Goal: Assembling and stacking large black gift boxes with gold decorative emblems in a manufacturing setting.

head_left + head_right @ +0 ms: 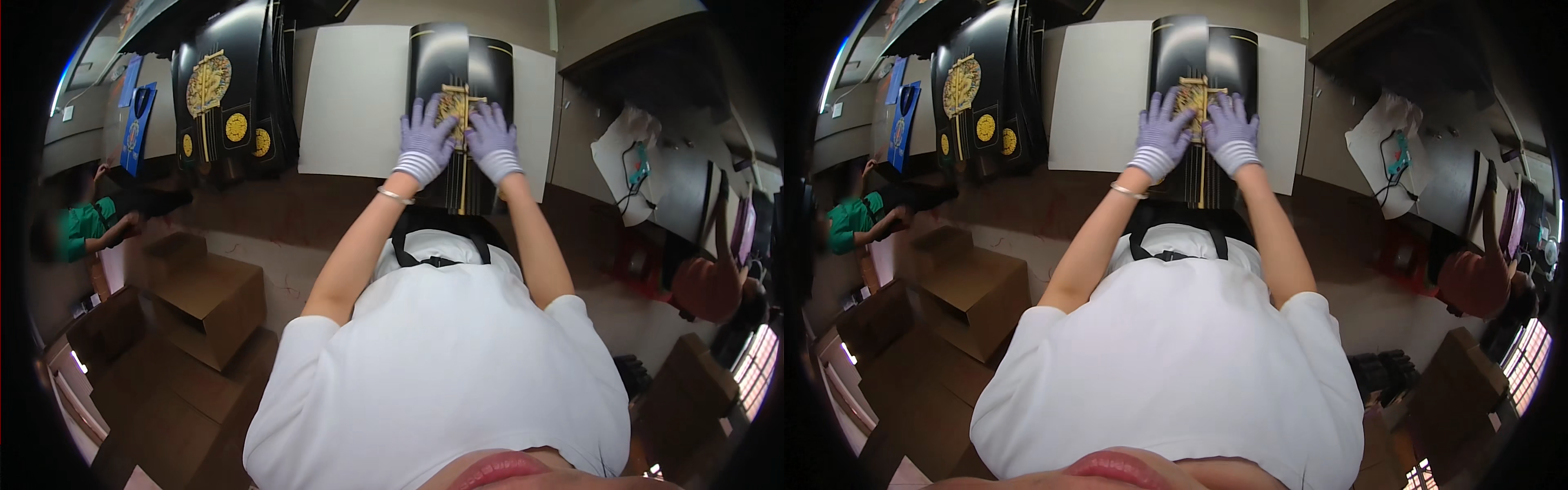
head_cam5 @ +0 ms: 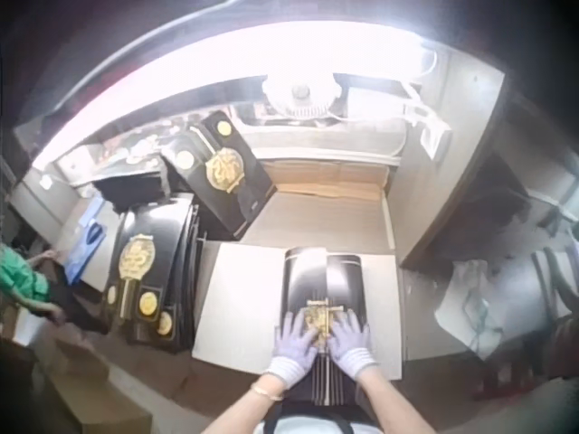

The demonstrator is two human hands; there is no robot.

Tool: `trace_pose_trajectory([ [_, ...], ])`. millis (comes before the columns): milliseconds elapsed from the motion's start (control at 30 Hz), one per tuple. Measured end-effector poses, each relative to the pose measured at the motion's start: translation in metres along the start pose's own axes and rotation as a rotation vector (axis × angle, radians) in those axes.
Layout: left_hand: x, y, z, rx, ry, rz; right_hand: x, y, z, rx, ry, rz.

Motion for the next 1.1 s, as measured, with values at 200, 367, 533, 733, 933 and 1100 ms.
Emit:
trace_pose_trajectory([
  [200,-0.024,-0.004,0.013,0.217,-0.034,0.184,0.023,0.000,0.016,0.264,0.077,-0.028],
  [367,-0.105,0.054,0.024,0.427,0.021,0.699,0.157,0.026,0.029,0.425,-0.183,-1.492],
  [533,-0.110,-0.002,-0.006,0.388,0.038,0.480,0.087,0.024,-0.013,0.421,-0.084,-0.901],
  [733,-0.008,-0.052,-0.026,-0.151,-0.068,-0.370,0.054,0.001,-0.033,0.410,-0.100,-0.112],
  [933,-0.060,0.046,-0.032,0.310,-0.025,0.704,0.258,0.003,0.032,0.028,-0.364,-1.695],
  [1100,-0.151,0.051,0.018,0.266,0.255,1.048,0.184,0.073,0.070,0.039,-0.357,-1.033],
])
Point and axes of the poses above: each hand's wrist, its own z-axis away from the middle knuckle, its own y-axis out of the back of the hand, x = y × z, the point moved 8 cm from there along -z, towards the middle knuckle, and after that the axes turned 4 degrees about -z, right-handed, at the moved point
